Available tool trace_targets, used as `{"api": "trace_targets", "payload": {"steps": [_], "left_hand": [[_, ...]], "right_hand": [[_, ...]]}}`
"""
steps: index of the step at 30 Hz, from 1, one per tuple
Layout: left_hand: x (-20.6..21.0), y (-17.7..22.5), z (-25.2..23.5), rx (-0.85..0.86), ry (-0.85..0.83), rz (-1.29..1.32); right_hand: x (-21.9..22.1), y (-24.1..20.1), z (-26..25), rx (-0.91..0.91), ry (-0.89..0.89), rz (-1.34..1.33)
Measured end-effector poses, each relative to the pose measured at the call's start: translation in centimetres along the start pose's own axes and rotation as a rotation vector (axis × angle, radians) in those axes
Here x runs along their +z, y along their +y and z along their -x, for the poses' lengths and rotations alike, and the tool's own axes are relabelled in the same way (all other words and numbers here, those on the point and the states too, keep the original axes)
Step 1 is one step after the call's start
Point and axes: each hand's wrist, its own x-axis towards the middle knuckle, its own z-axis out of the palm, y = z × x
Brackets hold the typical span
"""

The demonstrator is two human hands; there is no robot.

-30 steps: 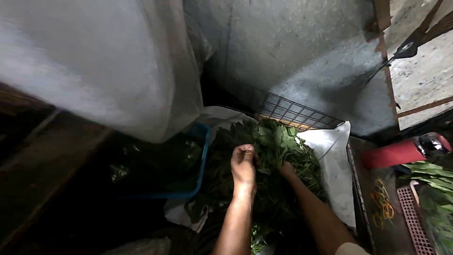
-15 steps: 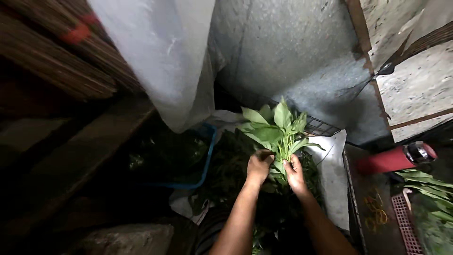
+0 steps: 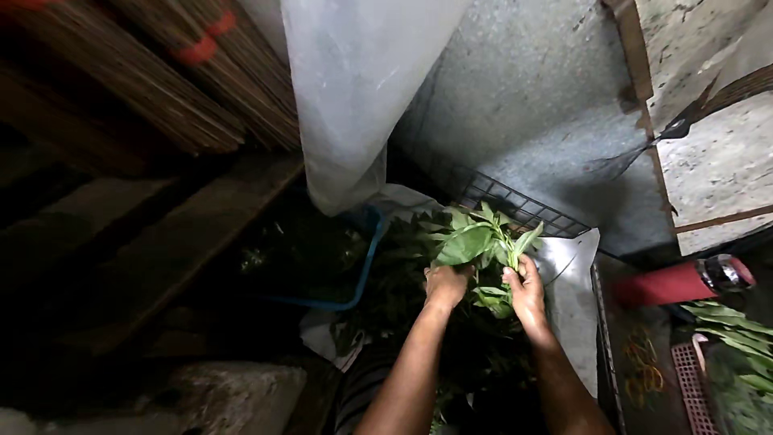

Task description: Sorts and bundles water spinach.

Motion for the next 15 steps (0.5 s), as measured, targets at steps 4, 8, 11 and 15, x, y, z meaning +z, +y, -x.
{"api": "trace_targets", "payload": {"steps": [4,8,11,15], "left_hand": [[0.8,-0.2,0.0,0.158,-0.144,0.037],[2.0,-0.2,0.1,0.219,-0.233,0.158],[2.6,-0.1,0.1,0.19,-0.136,0.256],[1.9,0.1,0.4,0.16,0.0,0.641]], "right_hand": [[0.5,0.1,-0.2,-0.017,-0.056,-0.12],[3.2,0.4,1.8,-0.087,-0.141,-0.15],[4.5,0.8,2.6,-0.131,-0.153,-0.107],[3.8,1.9,2.9,-0.179,-0.185,0.203]]}}
